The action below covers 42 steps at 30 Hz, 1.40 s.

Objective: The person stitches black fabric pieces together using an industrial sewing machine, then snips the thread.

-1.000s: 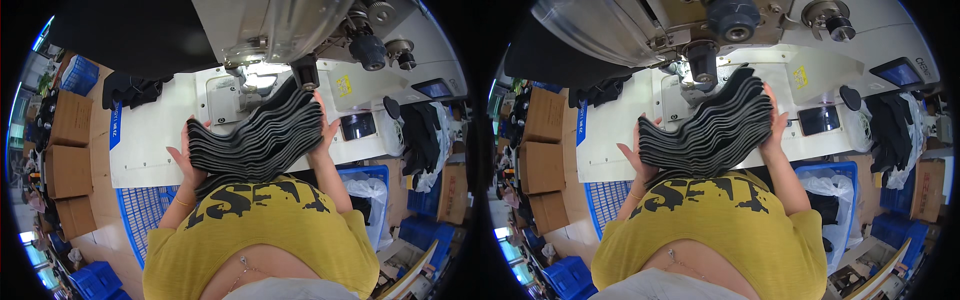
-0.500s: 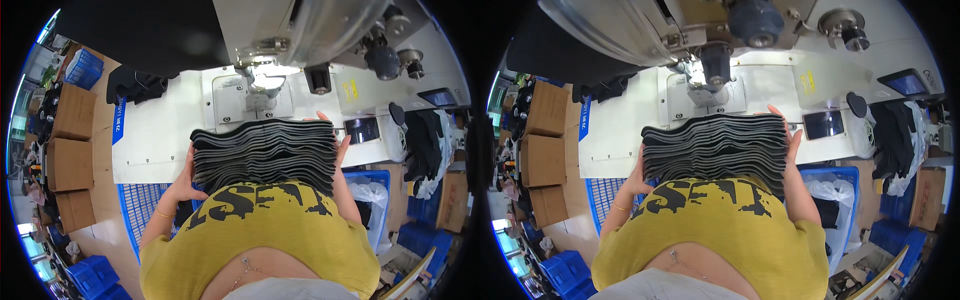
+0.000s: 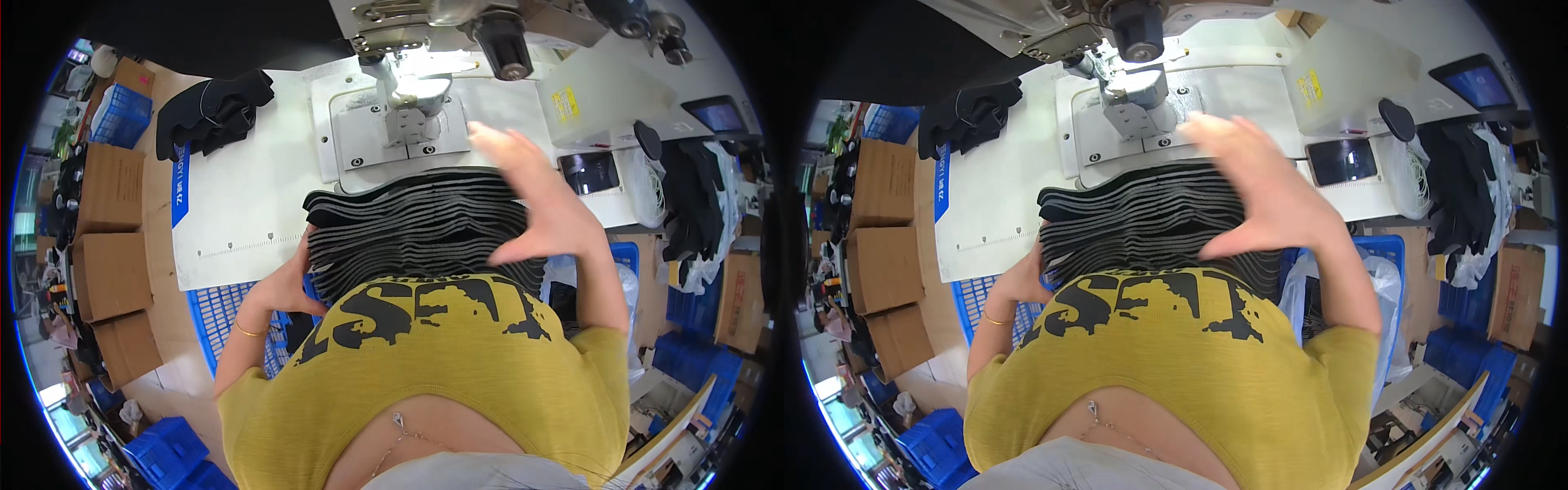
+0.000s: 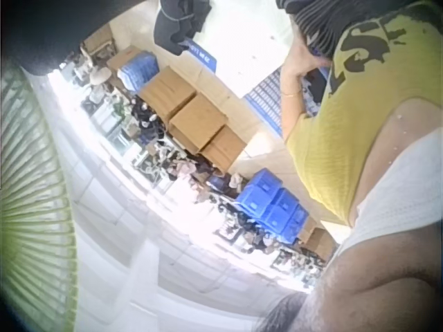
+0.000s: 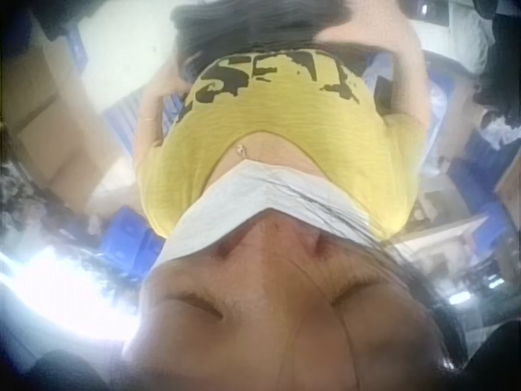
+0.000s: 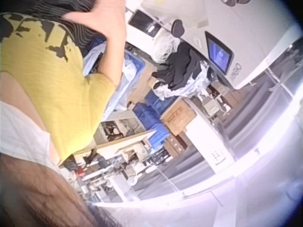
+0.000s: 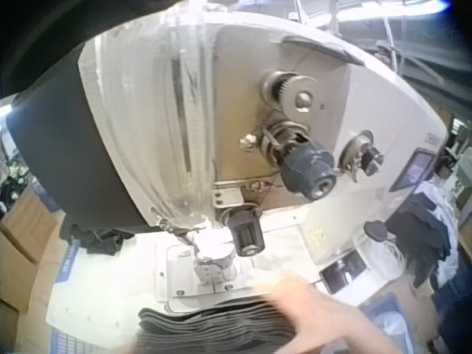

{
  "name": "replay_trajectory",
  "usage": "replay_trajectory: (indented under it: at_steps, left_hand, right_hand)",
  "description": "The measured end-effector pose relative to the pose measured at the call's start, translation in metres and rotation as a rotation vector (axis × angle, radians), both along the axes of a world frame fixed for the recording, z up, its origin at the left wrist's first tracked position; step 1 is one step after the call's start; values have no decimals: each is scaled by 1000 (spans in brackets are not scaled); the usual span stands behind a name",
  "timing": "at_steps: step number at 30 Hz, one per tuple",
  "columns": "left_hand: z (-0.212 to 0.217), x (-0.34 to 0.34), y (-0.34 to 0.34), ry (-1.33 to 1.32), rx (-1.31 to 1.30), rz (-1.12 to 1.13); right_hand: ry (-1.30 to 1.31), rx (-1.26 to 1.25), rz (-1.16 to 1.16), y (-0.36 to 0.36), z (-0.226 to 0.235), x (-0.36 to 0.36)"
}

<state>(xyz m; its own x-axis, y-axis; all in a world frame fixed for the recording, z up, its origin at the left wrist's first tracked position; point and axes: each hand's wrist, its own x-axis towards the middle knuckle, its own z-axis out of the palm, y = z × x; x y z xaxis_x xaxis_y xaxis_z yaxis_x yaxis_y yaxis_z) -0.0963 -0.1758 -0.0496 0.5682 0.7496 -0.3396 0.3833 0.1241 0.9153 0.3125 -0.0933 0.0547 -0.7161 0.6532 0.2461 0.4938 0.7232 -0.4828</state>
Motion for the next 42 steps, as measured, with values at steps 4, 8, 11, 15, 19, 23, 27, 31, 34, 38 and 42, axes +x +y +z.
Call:
replay_trajectory:
  at_steps: [4,8,11,15,19,23,27,31,34,38,42]
  left_hand:
    - [0,6,-1,-65,11,10]
    - [0,12,-3,-98,-20,79]
    - [-6,9,-3,-119,20,84]
    - [-12,8,-3,-196,1,109]
    - [-35,-5,0,-155,-15,125]
    - [-38,-10,-7,-109,17,201]
    - [-42,-3,8,-90,226,193]
    - [-14,82,17,-441,222,413]
    - [-14,108,14,-456,233,227]
    - [-7,208,18,-488,-53,-220]
    - [-35,323,20,-396,231,-510]
  right_hand:
    - [-220,-5,114,-9,0,-44]
    - [-389,-127,213,-14,-7,-59]
    - [-341,-45,214,-11,-14,-57]
    - [-441,-79,105,-22,-24,-71]
    - [-459,37,93,-17,-21,-88]
    - [-399,166,-11,-25,-43,-87]
    - [-407,-9,-130,-14,-29,-65]
    - [61,38,-434,-43,16,71]
    - [348,-562,-1240,-150,51,196]
    - [1338,-37,-1616,-290,-15,217]
    - [647,46,-1758,-370,-106,204]
